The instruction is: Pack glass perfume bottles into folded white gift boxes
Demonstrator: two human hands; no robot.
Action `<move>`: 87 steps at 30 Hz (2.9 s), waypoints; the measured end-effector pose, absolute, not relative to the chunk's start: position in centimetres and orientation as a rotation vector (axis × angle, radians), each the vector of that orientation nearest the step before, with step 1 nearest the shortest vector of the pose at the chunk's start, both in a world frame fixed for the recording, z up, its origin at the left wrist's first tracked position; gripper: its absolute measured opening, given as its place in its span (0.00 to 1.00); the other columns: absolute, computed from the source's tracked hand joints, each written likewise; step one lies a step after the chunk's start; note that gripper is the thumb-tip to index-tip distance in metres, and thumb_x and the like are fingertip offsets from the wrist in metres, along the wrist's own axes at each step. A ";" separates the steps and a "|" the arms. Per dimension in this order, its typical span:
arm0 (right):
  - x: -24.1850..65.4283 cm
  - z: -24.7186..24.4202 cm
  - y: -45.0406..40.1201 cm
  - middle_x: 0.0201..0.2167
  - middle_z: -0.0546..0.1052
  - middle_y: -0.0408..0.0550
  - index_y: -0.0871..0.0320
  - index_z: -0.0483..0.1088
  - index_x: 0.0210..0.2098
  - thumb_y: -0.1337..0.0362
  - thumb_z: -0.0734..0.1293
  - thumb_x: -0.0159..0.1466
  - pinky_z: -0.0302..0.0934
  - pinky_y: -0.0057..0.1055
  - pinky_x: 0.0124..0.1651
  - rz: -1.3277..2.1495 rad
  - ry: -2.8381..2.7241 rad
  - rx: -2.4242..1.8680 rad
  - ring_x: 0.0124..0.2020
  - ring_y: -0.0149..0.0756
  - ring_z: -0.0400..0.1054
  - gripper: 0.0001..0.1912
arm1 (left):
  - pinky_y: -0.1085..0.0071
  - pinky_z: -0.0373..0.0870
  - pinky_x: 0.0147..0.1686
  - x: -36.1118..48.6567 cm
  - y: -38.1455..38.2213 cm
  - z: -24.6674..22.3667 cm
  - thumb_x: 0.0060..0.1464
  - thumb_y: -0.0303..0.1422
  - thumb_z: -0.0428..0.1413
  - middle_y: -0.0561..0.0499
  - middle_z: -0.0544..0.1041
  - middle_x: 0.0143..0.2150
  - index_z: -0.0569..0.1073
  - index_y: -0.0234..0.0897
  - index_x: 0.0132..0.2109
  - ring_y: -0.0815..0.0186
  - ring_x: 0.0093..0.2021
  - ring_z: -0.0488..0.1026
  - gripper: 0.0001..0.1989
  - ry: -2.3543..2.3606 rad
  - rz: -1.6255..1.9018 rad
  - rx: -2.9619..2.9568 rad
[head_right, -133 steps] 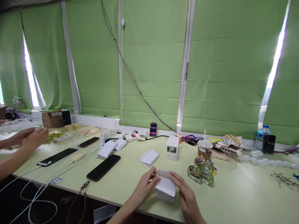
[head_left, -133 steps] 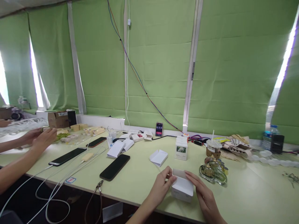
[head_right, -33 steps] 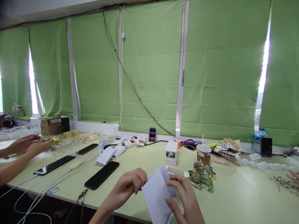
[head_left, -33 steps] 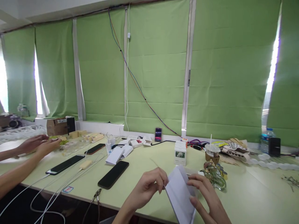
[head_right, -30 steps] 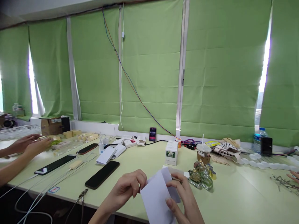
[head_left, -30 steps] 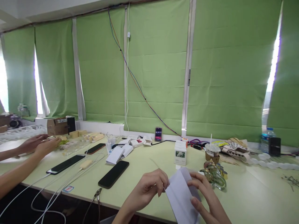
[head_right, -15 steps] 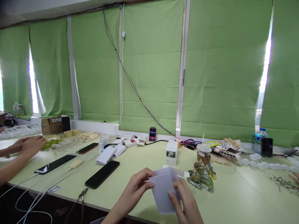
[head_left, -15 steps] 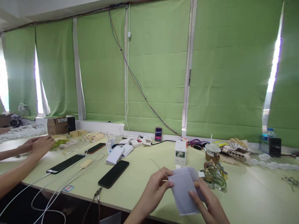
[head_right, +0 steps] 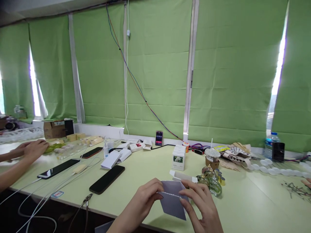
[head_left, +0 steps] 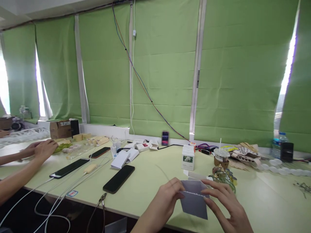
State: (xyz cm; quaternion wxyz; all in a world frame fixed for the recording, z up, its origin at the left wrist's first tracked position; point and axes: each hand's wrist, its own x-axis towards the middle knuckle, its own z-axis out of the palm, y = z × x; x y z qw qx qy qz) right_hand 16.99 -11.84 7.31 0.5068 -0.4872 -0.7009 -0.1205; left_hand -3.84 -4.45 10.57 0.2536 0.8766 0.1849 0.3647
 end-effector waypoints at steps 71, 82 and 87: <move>21.9 11.1 -7.2 0.46 0.72 0.53 0.55 0.66 0.33 0.60 0.52 0.67 0.65 0.30 0.42 -0.191 -1.706 -1.413 0.42 0.38 0.69 0.14 | 0.66 0.69 0.38 4.7 3.5 3.4 0.32 0.24 0.65 0.46 0.79 0.41 0.78 0.34 0.42 0.55 0.42 0.74 0.23 0.516 0.923 1.537; 23.1 12.0 -6.5 0.43 0.71 0.53 0.55 0.64 0.32 0.62 0.49 0.68 0.63 0.32 0.40 -0.088 -1.840 -1.445 0.37 0.37 0.67 0.15 | 0.70 0.66 0.39 5.1 3.5 3.4 0.31 0.22 0.63 0.50 0.78 0.40 0.76 0.35 0.39 0.59 0.40 0.72 0.21 0.580 1.034 1.592; 23.5 11.2 -5.9 0.43 0.71 0.53 0.55 0.64 0.33 0.60 0.50 0.68 0.62 0.34 0.43 -0.090 -1.774 -1.429 0.41 0.39 0.67 0.15 | 0.71 0.66 0.40 5.0 3.6 3.1 0.33 0.22 0.63 0.50 0.78 0.41 0.74 0.36 0.41 0.59 0.41 0.72 0.22 0.552 1.040 1.633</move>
